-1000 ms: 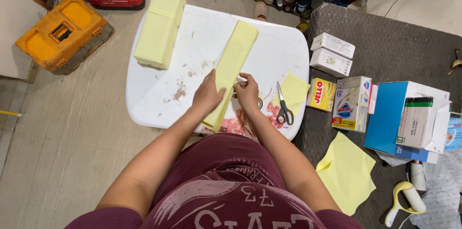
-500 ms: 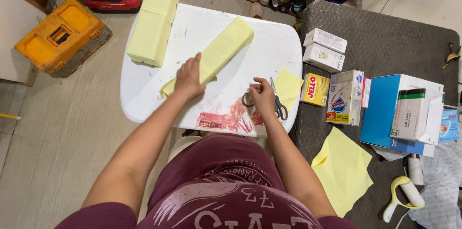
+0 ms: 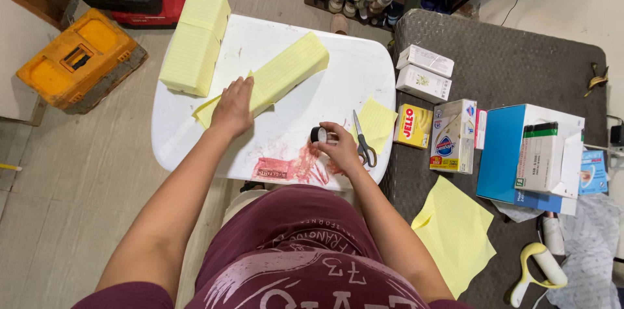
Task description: The person folds yellow lined paper sheets and secures them with black tape to form rectangular blocks. They use scissors to cut the tape and additional paper pieces, then stack the finished blocks on a white table.
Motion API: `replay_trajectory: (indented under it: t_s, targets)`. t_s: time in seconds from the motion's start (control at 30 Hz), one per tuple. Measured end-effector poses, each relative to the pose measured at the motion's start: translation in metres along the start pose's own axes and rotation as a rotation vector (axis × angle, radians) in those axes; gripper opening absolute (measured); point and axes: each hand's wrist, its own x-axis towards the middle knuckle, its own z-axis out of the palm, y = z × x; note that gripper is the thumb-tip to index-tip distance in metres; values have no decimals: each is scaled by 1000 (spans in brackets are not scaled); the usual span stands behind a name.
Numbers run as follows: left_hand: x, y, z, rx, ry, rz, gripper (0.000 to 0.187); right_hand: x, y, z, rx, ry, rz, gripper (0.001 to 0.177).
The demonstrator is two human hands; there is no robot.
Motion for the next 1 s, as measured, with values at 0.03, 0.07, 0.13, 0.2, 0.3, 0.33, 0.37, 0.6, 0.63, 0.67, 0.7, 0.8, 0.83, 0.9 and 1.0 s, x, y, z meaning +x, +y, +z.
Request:
replay_trajectory:
  t_s: [0.03,0.07,0.13,0.2,0.3,0.33,0.37,0.6,0.63,0.67,0.7,0.8,0.83,0.9,1.0]
  targets:
    - [-7,8,-3,-17,37,6,87,-3,-3,-3,142,-21,3,59]
    - [-14,19,-6,-35,75,11,86,-7,-6,-7,284,-42,7,57]
    - [-33,46,-14,-227,35,-80,79,-14,-13,-14,535,-88,14,51]
    - [-55,77,-22,-546,-138,-139,72,-22,-20,-20,748,-140,27,44]
    - [-76,111,-40,-726,-196,136,74,-26,-30,-26,883,-191,114,34]
    - [-81,119,-45,-742,-178,256,77,-27,-33,-26,881,-197,118,34]
    - [-83,125,-49,-727,-132,323,74,-29,-36,-27,881,-204,121,36]
    - [-80,139,-61,-781,-36,413,57,-35,-58,-29,745,-191,148,49]
    - [-79,138,-61,-789,-34,413,55,-36,-62,-29,708,-164,131,49]
    - [-78,138,-62,-768,-22,412,52,-39,-67,-28,670,-136,114,49]
    - [-77,137,-62,-748,-11,409,50,-41,-72,-27,634,-110,100,49]
    - [-73,136,-63,-744,49,346,45,-48,-89,-25,653,-51,-1,39]
    - [-71,137,-63,-753,74,317,45,-51,-94,-24,590,-38,-115,41]
    - [-68,139,-64,-827,50,156,51,-57,-101,-22,460,-12,-340,48]
    - [-69,141,-68,-822,42,134,48,-57,-105,-16,332,-6,-344,34]
